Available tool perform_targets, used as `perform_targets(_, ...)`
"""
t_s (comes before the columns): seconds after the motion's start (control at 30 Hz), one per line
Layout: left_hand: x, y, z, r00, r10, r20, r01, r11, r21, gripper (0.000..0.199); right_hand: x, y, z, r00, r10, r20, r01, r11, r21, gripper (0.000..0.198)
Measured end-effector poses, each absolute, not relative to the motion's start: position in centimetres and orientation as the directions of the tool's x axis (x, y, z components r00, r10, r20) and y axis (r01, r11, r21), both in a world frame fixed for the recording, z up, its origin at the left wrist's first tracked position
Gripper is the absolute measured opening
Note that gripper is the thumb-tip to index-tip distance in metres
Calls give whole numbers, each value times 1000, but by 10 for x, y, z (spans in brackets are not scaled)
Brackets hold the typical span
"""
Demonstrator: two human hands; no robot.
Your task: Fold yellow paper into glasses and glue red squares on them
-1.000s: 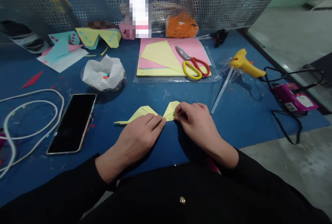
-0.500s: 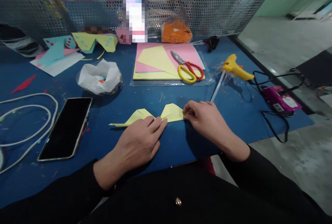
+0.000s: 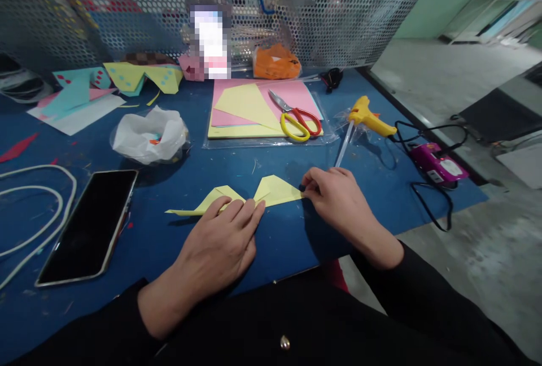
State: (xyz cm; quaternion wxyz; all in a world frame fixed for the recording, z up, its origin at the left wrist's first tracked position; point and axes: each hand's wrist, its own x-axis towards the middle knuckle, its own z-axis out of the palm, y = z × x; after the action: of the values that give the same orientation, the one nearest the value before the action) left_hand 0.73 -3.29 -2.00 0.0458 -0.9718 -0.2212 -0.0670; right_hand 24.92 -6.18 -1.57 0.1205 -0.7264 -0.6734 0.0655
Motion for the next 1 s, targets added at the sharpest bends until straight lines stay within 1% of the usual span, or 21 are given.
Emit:
perform_targets(0.07, 7, -33, -20, 889, 431, 152, 443, -895, -52, 48, 251, -67, -15, 119, 978, 171, 978, -86, -192, 21)
perform_targets(0.13, 7, -33, -19, 886, 437, 154, 449, -892, -51, 47, 246, -75, -15, 131, 926, 353, 987, -87, -136, 21)
perform_targets(0.17, 8, -33, -19, 885, 439, 155, 452, -891, -54, 47, 242, -80, -16, 104, 893, 438, 991, -53, -126, 19)
perform_targets(0.2, 8, -33, -19, 884, 440, 157, 453, -889, -60, 46, 235, -85, -18, 50, 865, 500, 992, 16, -128, 18)
perform_targets(0.23, 9, -33, -19, 883, 441, 159, 456, -888, -67, 46, 228, -90, -21, -26, 851, 525, 984, 115, -138, 18)
perform_targets(0.3, 9, -34, -20, 882, 441, 167, 459, -885, -83, 46, 211, -97, -29, -217, 839, 499, 930, 333, -155, 22)
perform_targets(0.33, 9, -34, -20, 882, 438, 175, 458, -884, -92, 46, 204, -99, -34, -283, 840, 462, 903, 395, -167, 26)
perform_targets(0.4, 9, -35, -21, 884, 426, 194, 451, -887, -105, 43, 193, -101, -42, -348, 844, 408, 878, 446, -173, 36)
perform_targets(0.5, 7, -37, -22, 889, 411, 205, 439, -891, -119, 42, 187, -102, -48, -399, 831, 387, 874, 472, -113, 45)
perform_targets(0.6, 7, -38, -22, 888, 415, 200, 444, -887, -129, 45, 191, -106, -48, -391, 841, 375, 901, 433, -31, 49)
perform_targets(0.73, 9, -40, -22, 876, 446, 185, 472, -872, -129, 45, 207, -114, -47, -238, 901, 362, 969, 247, 23, 58)
perform_targets(0.8, 10, -41, -21, 869, 463, 174, 485, -866, -121, 46, 215, -117, -47, -193, 916, 352, 980, 196, 29, 59)
perform_targets(0.93, 11, -45, -19, 847, 509, 157, 526, -844, -105, 47, 219, -120, -45, -184, 916, 357, 982, 188, 22, 57)
perform_targets(1.0, 12, -48, -19, 836, 527, 154, 543, -834, -97, 47, 214, -118, -44, -215, 899, 381, 972, 236, -8, 53)
